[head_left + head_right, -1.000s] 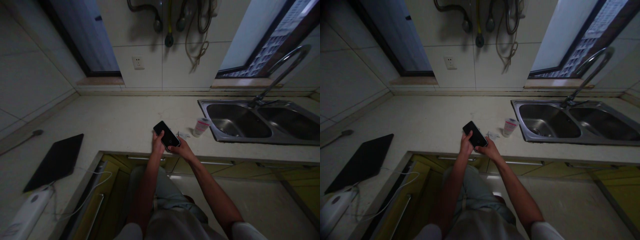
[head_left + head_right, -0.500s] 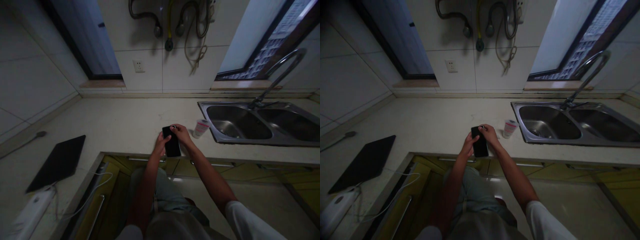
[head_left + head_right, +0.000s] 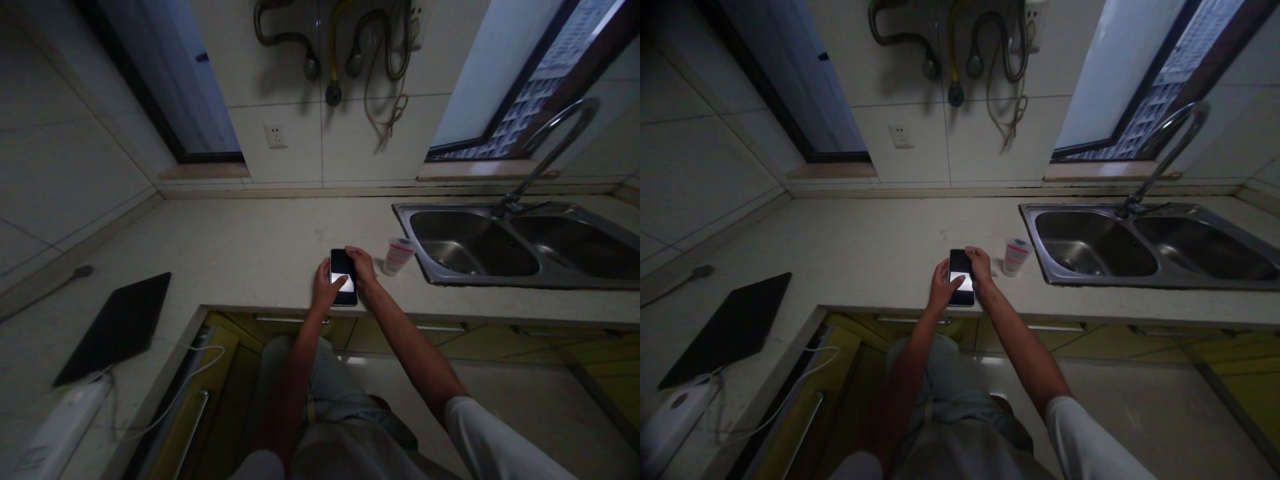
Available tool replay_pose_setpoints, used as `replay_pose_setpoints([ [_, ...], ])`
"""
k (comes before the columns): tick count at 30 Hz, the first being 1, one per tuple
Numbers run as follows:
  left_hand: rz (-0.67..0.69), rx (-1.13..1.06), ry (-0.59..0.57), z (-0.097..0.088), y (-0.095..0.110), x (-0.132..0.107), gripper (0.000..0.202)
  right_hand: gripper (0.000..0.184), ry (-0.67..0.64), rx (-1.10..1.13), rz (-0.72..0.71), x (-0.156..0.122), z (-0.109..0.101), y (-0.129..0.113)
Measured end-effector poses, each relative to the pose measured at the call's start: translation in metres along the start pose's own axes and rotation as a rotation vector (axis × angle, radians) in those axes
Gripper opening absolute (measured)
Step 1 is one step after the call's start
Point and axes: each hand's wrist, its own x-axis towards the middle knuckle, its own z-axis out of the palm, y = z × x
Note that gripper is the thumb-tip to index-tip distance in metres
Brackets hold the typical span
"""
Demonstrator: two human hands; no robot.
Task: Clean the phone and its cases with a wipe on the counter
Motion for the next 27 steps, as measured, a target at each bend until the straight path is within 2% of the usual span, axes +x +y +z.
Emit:
replay_pose_setpoints([
  [3,0.048,0.105,0.073,0.002,-0.004,0.001,0.065,0.041,-0.040,-0.018,-0.007,-0.003,-0.002,-0.003],
  [7,0.031,0.221,0.162,0.003,0.000,0.003,0.052,0.044,-0.147,-0.075,-0.017,-0.017,-0.006,-0.009],
  [13,0.059,0.339,0.295,0.004,0.001,0.004,0.053,0.039,-0.311,-0.193,-0.022,-0.041,-0.023,-0.012],
  [19,0.080,0.703,0.261,-0.003,0.008,0.004,0.049,0.041,-0.416,-0.420,-0.095,-0.044,-0.032,-0.011],
  [23,0.116,0.906,0.223,-0.007,0.016,0.003,0.047,0.041,-0.413,-0.484,-0.115,-0.041,-0.032,-0.005],
  [27,0.127,1.063,0.214,-0.005,0.020,0.000,0.057,0.042,-0.397,-0.520,-0.136,-0.040,-0.032,0.002],
])
